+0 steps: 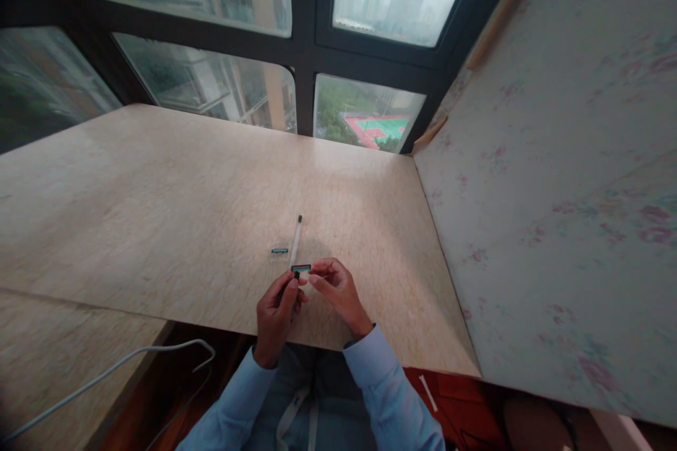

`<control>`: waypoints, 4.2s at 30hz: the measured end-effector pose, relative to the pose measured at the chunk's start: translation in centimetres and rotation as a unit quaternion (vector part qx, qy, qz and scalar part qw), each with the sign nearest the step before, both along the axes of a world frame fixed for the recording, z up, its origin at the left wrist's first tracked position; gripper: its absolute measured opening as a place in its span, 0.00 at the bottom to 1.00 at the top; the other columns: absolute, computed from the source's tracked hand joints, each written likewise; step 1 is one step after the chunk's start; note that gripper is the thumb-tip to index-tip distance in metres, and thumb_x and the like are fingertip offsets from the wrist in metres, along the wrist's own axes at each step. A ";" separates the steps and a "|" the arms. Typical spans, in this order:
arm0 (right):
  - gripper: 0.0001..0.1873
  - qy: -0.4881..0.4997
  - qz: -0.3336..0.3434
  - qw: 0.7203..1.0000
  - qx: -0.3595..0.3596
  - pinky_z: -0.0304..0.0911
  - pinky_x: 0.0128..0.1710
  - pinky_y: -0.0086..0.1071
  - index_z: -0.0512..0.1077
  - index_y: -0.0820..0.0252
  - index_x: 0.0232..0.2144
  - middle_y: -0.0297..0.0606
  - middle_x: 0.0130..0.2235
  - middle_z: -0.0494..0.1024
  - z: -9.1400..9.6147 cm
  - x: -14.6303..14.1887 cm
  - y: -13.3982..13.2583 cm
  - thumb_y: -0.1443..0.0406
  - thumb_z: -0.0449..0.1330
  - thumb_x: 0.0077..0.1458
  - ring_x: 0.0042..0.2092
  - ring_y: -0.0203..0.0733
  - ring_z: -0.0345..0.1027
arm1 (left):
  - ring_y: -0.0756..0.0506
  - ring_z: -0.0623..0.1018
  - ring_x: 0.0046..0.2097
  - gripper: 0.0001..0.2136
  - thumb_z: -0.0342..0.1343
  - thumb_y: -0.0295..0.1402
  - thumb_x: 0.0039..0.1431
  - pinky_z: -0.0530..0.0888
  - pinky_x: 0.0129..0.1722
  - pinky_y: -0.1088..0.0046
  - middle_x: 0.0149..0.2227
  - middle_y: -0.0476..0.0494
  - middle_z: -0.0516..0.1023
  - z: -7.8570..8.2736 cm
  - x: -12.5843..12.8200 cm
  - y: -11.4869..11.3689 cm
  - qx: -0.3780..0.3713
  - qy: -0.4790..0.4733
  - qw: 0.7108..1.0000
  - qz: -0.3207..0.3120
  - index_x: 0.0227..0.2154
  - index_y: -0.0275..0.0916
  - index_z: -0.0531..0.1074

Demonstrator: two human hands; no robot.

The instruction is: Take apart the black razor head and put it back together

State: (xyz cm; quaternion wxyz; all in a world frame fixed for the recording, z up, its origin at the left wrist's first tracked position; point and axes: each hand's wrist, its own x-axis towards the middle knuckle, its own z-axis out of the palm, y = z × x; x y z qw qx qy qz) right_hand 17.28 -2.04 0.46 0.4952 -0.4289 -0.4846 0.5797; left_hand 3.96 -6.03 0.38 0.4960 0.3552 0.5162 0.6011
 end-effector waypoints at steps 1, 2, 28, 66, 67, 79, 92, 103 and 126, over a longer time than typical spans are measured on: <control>0.18 -0.004 -0.001 1.000 -0.003 0.68 0.38 0.33 0.71 0.56 0.36 0.37 0.37 0.77 0.0 0.0 0.0 0.54 0.68 0.48 0.38 0.40 0.72 | 0.52 0.72 0.24 0.20 0.58 0.44 0.57 0.69 0.21 0.78 0.31 0.44 0.80 0.0 0.0 0.0 -0.002 -0.006 1.000 -0.002 0.47 0.34 0.75; 0.17 -0.004 0.001 1.000 -0.007 0.68 0.37 0.32 0.71 0.57 0.36 0.37 0.36 0.78 0.0 0.0 0.0 0.54 0.68 0.48 0.37 0.40 0.72 | 0.52 0.72 0.23 0.20 0.58 0.44 0.57 0.69 0.21 0.78 0.30 0.44 0.80 0.0 0.0 0.0 -0.005 -0.010 1.000 -0.005 0.46 0.34 0.75; 0.19 0.059 0.030 0.998 0.006 0.68 0.38 0.32 0.77 0.55 0.41 0.37 0.38 0.79 -0.4 0.3 -0.1 0.55 0.69 0.47 0.37 0.39 0.73 | 0.43 0.80 0.41 0.10 0.58 0.36 0.58 0.74 0.44 0.66 0.38 0.40 0.81 -1.1 0.2 -0.7 0.112 0.259 0.958 0.045 0.41 0.39 0.77; 0.19 0.085 0.054 0.995 -0.001 0.68 0.35 0.35 0.79 0.54 0.40 0.36 0.32 0.79 1.1 1.0 -0.6 0.58 0.71 0.44 0.32 0.41 0.72 | 0.58 0.55 0.16 0.22 0.56 0.52 0.56 0.49 0.17 0.79 0.17 0.57 0.57 0.8 -0.5 1.2 -0.105 -0.233 0.920 -0.299 0.24 0.36 0.64; 0.19 0.086 0.053 0.995 0.000 0.68 0.35 0.35 0.79 0.54 0.40 0.36 0.32 0.79 1.1 1.0 -0.6 0.58 0.71 0.44 0.32 0.41 0.72 | 0.58 0.55 0.16 0.22 0.56 0.52 0.56 0.49 0.17 0.79 0.17 0.57 0.57 0.9 -0.4 1.2 -0.106 -0.231 0.921 -0.294 0.24 0.36 0.64; 0.19 0.083 -0.057 0.995 0.006 0.67 0.36 0.36 0.79 0.54 0.39 0.37 0.33 0.80 1.0 2.7 -0.7 0.57 0.71 0.43 0.32 0.40 0.70 | 0.58 0.49 0.16 0.21 0.57 0.52 0.56 0.47 0.15 0.81 0.17 0.59 0.54 0.7 -0.3 1.4 -0.125 -0.260 0.918 -0.273 0.25 0.37 0.63; 0.17 0.007 -0.164 0.986 0.015 0.64 0.33 0.33 0.79 0.56 0.38 0.38 0.33 0.78 0.0 9.0 -0.5 0.57 0.69 0.45 0.32 0.40 0.68 | 0.47 0.74 0.35 0.15 0.49 0.37 0.63 0.71 0.35 0.70 0.37 0.41 0.76 1.2 2.2 3.3 0.028 0.186 0.954 -0.234 0.47 0.37 0.73; 0.17 -0.048 -0.167 0.983 0.062 0.65 0.37 0.34 0.76 0.57 0.40 0.36 0.33 0.74 0.3 8.6 -0.3 0.58 0.69 0.47 0.36 0.41 0.68 | 0.39 0.74 0.48 0.19 0.44 0.19 0.59 0.72 0.47 0.60 0.46 0.33 0.77 -0.9 4.7 5.6 0.142 0.595 0.779 -0.134 0.50 0.35 0.74; 0.18 -0.304 -0.167 0.920 0.182 0.65 0.30 0.31 0.72 0.59 0.44 0.36 0.34 0.73 1.5 6.4 -1.6 0.56 0.64 0.55 0.29 0.36 0.66 | 0.38 0.76 0.49 0.15 0.51 0.36 0.63 0.72 0.49 0.59 0.47 0.34 0.79 2.6 3.4 3.2 0.120 0.309 0.934 -0.132 0.47 0.36 0.75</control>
